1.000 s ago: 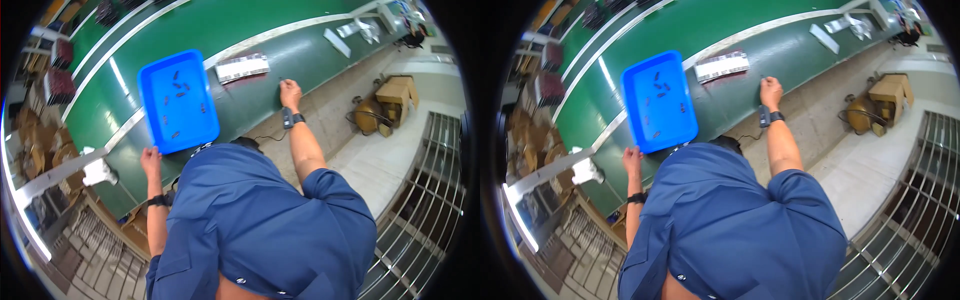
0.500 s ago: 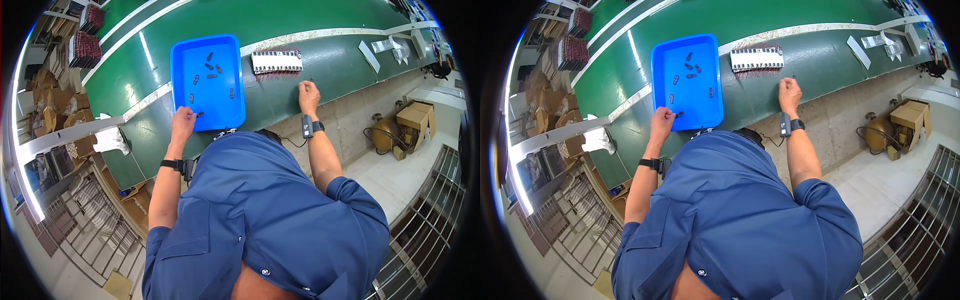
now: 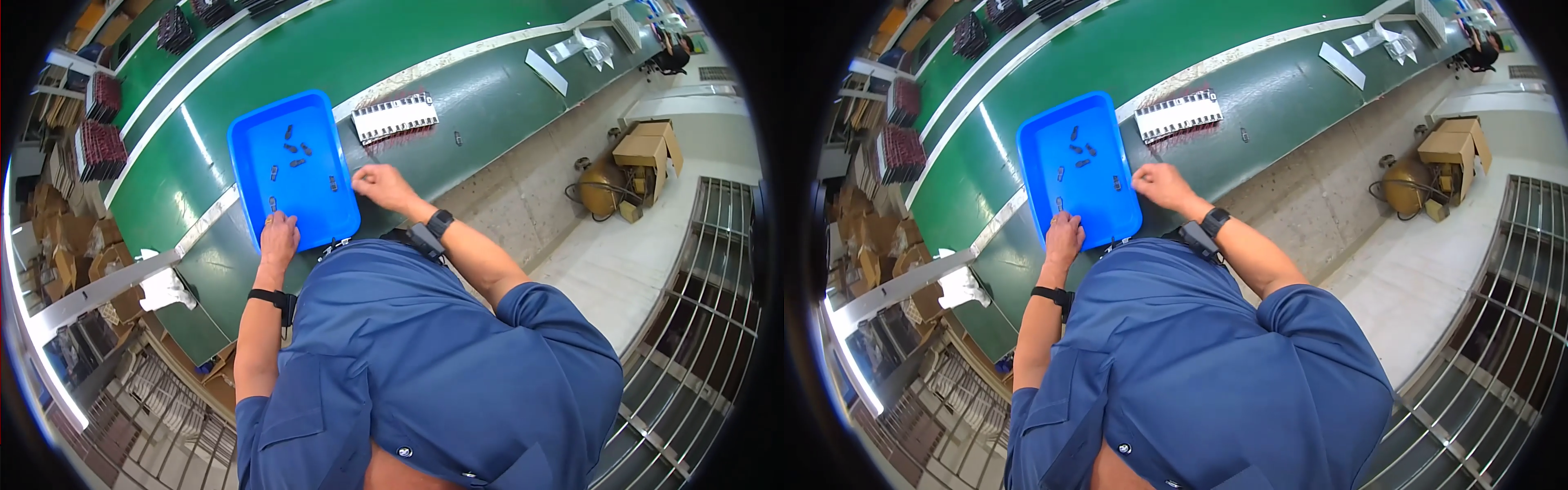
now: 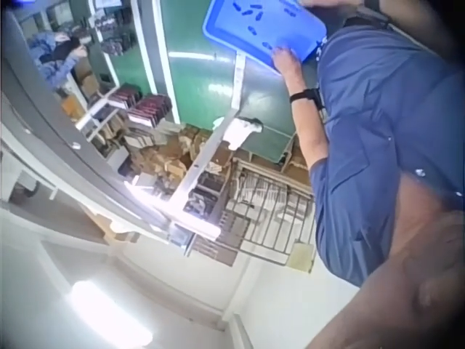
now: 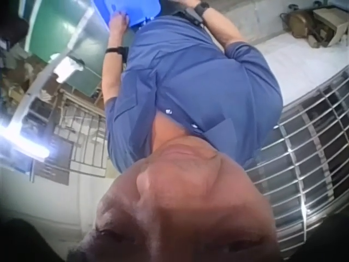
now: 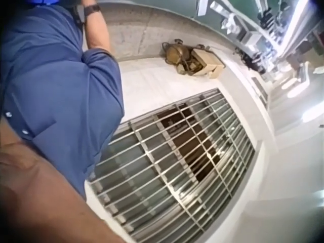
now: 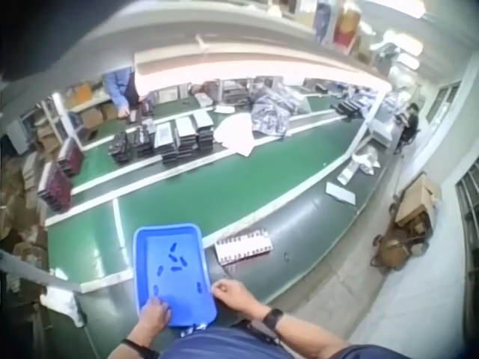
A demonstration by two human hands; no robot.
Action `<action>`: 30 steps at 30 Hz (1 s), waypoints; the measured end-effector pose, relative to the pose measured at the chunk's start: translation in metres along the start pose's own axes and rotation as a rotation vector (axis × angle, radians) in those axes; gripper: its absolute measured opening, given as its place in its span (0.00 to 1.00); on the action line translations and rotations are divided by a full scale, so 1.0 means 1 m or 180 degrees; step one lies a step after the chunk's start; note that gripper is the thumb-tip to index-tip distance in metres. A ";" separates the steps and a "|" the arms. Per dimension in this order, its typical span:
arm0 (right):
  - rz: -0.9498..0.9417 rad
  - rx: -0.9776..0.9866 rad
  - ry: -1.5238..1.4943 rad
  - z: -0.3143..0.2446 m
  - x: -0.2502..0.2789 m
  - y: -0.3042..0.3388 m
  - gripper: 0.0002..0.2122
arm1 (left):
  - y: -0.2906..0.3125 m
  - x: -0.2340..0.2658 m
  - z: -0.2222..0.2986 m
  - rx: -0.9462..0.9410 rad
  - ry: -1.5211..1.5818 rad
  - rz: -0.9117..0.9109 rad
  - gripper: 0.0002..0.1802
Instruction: The person picks up a small black component from a blue tray and joins it with another piece by hand. They then place the assembled unit onto a white strip on the workbench and repeat the process.
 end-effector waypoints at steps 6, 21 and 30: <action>-0.0692 -0.0008 -0.0271 -0.031 -0.040 -0.010 0.11 | -0.008 0.010 0.010 0.0012 -0.0002 0.0068 0.07; -0.1279 -0.0644 -0.1485 -0.028 -0.072 -0.008 0.12 | -0.022 0.072 0.076 -0.0306 0.1527 0.0025 0.06; -0.1297 -0.1195 -0.2027 -0.015 -0.078 0.000 0.10 | -0.014 0.076 0.080 -0.0572 0.1233 0.0093 0.04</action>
Point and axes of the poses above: each hand's wrist, its own y-axis away from the middle knuckle, its own x-axis out of the back of the hand, z = x × y, the point moved 5 cm from there along -y, towards the middle knuckle, and after that the axes turned 5 degrees about x, right-handed, at the moved point
